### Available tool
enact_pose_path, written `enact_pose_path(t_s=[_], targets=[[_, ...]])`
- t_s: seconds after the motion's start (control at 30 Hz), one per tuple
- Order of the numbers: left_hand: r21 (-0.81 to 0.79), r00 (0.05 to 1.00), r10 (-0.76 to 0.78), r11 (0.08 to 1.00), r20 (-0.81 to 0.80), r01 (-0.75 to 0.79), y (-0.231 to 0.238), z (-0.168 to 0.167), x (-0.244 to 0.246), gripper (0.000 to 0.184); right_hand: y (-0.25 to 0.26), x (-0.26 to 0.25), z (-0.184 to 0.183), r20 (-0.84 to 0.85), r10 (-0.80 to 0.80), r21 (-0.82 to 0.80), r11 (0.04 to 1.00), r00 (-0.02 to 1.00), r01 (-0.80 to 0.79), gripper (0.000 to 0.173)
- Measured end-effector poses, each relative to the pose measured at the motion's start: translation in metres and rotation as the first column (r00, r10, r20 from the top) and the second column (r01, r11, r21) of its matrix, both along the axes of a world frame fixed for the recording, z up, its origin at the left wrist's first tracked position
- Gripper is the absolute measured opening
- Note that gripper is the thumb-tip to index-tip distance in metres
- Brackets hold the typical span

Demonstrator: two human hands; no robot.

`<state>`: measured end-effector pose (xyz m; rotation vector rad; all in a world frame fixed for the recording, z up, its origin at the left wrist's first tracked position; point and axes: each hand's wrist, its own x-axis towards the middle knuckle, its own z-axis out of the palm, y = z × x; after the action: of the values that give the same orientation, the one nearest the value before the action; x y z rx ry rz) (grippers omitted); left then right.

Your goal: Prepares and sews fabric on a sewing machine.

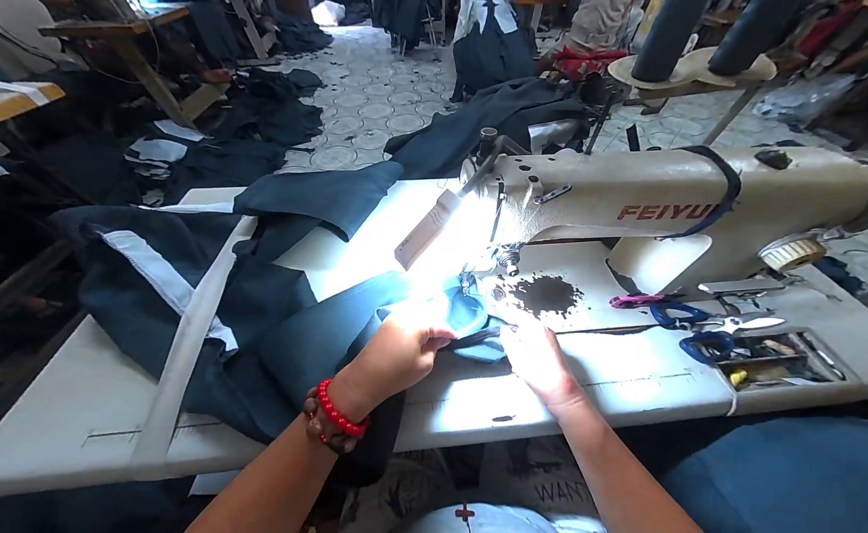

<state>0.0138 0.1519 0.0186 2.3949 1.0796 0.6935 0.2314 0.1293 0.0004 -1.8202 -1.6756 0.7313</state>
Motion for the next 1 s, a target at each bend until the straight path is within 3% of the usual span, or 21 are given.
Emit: enact_pose_path(t_s=[0.1,0.2,0.37,0.53,0.63,0.73,0.87,1.0], targets=[[0.117,0.991,0.018,0.993,-0.131,-0.002,-0.007,0.001,0.008,0.024,-0.008,-0.001,-0.021,-0.007,-0.012,0.329,0.944,1.0,0.014,0.027],[0.287,0.99,0.001,0.957,-0.143,0.04,-0.009,-0.003,0.024,0.03,-0.014,0.0,-0.03,-0.082,0.024,0.441,0.897,0.996,0.015,0.024],[0.24,0.997,-0.028,0.97,-0.069,0.044,-0.011,-0.022,0.049,0.021,-0.011,0.005,-0.028,-0.222,0.043,0.332,0.943,0.974,0.034,0.026],[0.217,1.0,-0.004,0.976,0.001,0.003,-0.011,-0.038,0.043,0.031,-0.007,0.008,-0.029,-0.467,0.015,0.171,0.983,0.884,0.073,0.024],[0.14,1.0,-0.016,0.99,-0.02,0.019,-0.011,-0.034,0.041,0.044,-0.012,0.007,-0.019,-0.757,-0.019,0.001,1.0,0.653,0.03,0.016],[0.11,0.998,-0.039,0.993,-0.044,0.043,-0.01,-0.033,0.038,0.047,-0.011,0.008,0.0,-0.836,-0.242,-0.275,0.961,0.493,0.004,0.023],[-0.088,0.996,-0.069,0.994,-0.063,0.063,-0.01,-0.026,0.037,0.045,-0.009,0.006,0.009,-0.791,-0.321,-0.372,0.928,0.521,0.007,0.02],[-0.382,0.992,-0.127,0.917,-0.007,0.114,-0.003,-0.018,0.036,0.054,-0.007,0.005,0.011,-0.788,-0.3,-0.351,0.936,0.538,0.008,0.017]])
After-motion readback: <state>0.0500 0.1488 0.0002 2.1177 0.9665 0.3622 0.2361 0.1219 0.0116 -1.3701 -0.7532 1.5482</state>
